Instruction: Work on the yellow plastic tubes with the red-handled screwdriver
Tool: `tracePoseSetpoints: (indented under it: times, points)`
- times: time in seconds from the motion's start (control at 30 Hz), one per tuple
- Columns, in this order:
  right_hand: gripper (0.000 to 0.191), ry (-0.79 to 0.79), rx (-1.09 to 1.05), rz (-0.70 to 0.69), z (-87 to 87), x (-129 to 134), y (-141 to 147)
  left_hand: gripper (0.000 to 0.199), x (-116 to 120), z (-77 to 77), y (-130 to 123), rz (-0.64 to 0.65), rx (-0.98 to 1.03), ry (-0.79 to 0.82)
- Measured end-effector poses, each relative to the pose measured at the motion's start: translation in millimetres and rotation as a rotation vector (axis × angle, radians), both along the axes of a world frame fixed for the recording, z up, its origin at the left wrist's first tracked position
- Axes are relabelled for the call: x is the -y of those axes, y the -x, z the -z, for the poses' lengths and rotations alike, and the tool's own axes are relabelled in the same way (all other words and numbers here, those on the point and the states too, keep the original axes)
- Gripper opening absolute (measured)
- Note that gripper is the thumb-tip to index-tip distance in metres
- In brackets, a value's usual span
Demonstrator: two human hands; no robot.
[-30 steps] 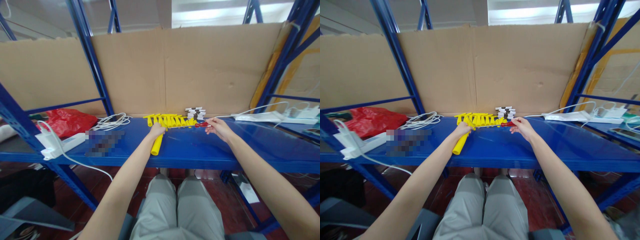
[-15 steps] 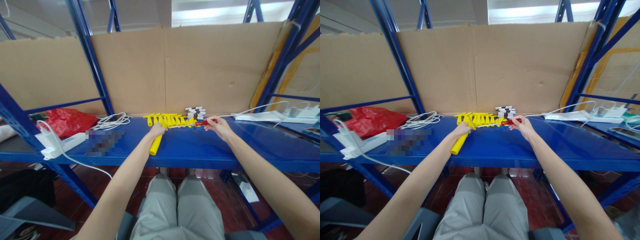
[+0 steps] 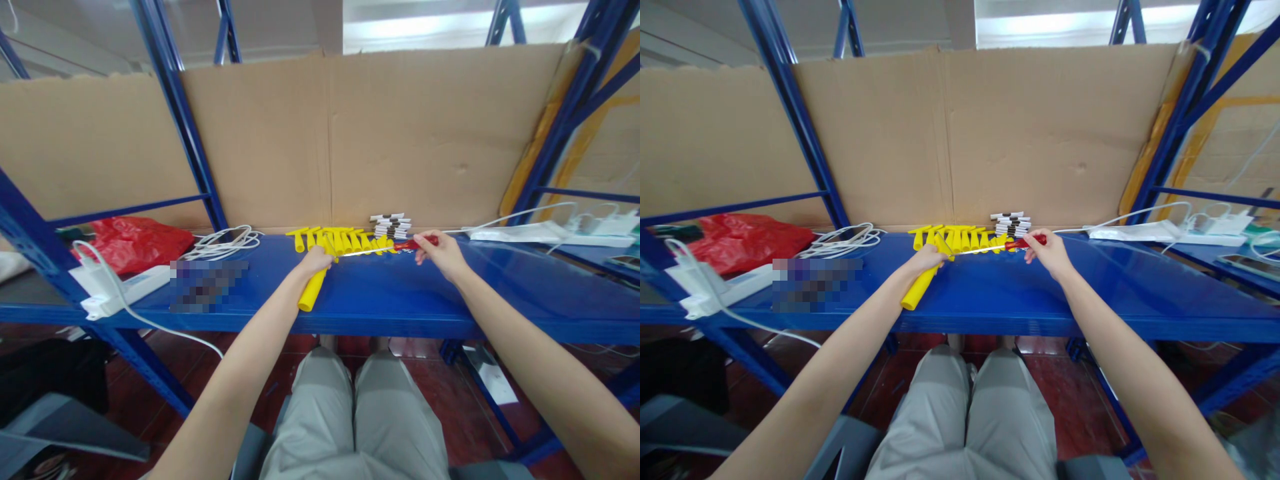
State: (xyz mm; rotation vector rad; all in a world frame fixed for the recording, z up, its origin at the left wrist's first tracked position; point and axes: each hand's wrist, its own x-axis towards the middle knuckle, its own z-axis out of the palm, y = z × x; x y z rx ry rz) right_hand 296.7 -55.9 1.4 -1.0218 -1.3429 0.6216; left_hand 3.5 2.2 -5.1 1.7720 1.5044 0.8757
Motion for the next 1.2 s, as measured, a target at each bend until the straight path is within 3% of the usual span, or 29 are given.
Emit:
tracePoseSetpoints:
  times: [0.17, 0.37, 0.43, 0.7, 0.93, 1.2]
  points:
    - [0.048, 0.092, 0.026, 0.073, 0.1, 2.2, 1.7, 0.006, 2.7, -1.3, -4.0, -0.056, -0.043, 0.002]
    - [0.044, 0.228, 0.036, -0.098, -1.0, 7.6, 3.9, 0.008, -2.5, -4.6, 0.1, -0.144, -0.065, 0.022]
    - [0.043, 0.201, 0.067, -0.13, -0.4, 7.0, 3.4, 0.008, -4.9, -4.3, 1.9, -0.147, -0.047, 0.012]
    - [0.045, 0.135, 0.074, -0.007, 2.3, 2.9, 4.0, 0.008, -3.1, -4.6, 1.5, -0.116, -0.035, 0.02]
    - [0.051, 0.113, 0.002, -0.189, -1.4, 8.9, 5.6, 0.011, -2.3, -6.6, 0.6, -0.128, 0.001, 0.015]
    - [0.052, 0.066, 0.133, -0.008, 1.9, 4.5, 6.9, 0.007, -6.4, -3.0, 1.8, -0.119, -0.012, 0.018]
